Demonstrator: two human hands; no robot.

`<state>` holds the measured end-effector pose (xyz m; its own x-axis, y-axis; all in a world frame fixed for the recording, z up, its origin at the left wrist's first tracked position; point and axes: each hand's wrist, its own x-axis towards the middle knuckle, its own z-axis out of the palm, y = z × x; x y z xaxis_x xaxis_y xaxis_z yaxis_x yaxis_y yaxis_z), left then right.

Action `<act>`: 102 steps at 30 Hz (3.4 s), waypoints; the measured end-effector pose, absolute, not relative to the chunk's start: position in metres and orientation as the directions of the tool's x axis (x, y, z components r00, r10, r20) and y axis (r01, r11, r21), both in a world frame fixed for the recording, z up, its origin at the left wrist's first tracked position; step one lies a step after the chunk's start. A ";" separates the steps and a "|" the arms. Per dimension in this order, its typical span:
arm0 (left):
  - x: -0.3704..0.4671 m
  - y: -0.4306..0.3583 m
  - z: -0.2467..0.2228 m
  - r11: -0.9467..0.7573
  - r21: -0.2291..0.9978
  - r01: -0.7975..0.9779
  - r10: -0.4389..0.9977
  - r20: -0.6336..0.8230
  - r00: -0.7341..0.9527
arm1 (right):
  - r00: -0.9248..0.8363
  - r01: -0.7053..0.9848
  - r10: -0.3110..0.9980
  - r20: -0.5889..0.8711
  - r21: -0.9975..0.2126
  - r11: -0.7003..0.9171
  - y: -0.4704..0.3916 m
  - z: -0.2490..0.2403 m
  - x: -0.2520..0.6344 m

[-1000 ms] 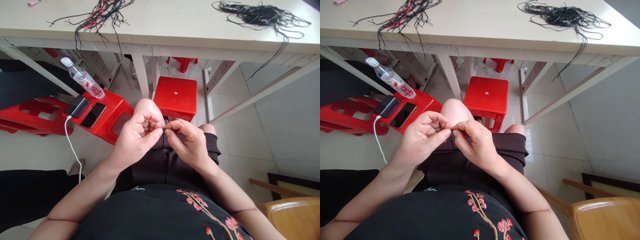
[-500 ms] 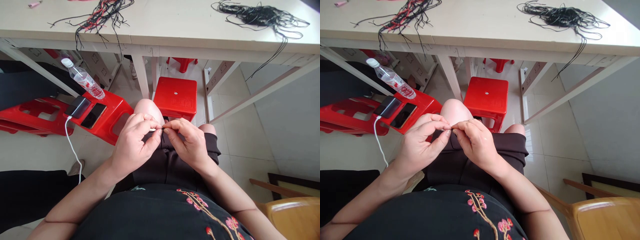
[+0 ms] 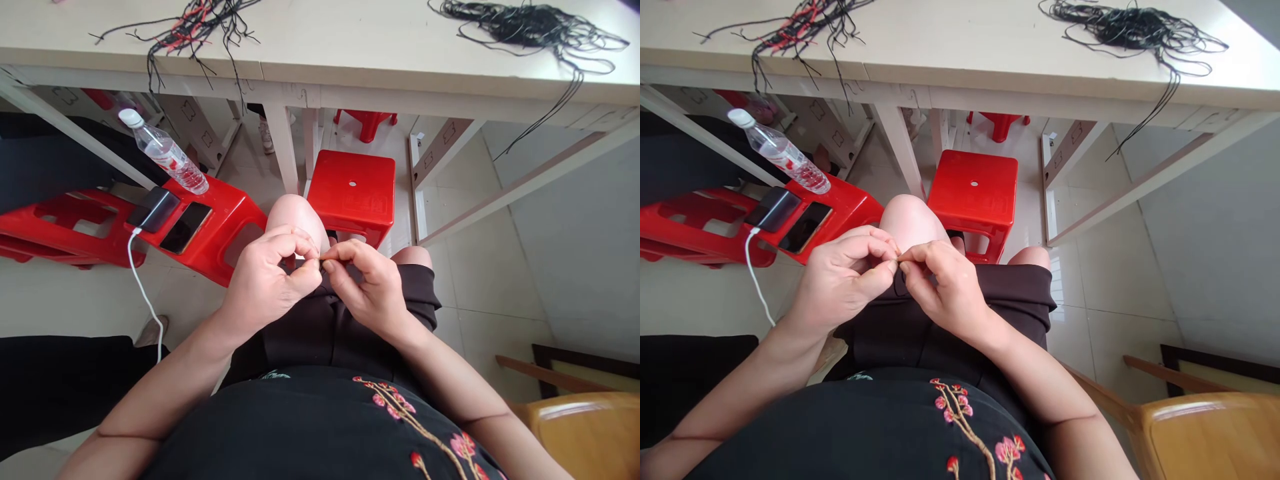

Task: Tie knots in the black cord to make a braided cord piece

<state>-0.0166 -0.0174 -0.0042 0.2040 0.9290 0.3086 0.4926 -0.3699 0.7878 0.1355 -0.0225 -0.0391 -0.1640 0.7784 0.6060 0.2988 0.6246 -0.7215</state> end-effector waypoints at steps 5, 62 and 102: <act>-0.016 -0.018 -0.004 -0.327 0.804 0.496 0.944 0.300 0.136 | -0.082 0.340 0.714 0.696 -0.654 0.676 -0.023 -0.041 0.135; -0.013 -0.013 -0.011 -0.189 0.923 0.334 0.982 0.175 0.071 | -0.096 -0.155 0.959 0.268 -0.955 0.252 -0.019 -0.043 0.140; -0.003 -0.015 -0.011 -0.270 0.880 0.390 0.957 0.201 0.209 | 0.042 0.038 0.905 0.424 -0.905 0.423 -0.022 -0.043 0.142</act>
<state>-0.0034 -0.0147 -0.0109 0.2089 0.9570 0.2015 0.3901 -0.2704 0.8802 0.1418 -0.0222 -0.0426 0.0416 0.9046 0.4242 0.0385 0.4228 -0.9054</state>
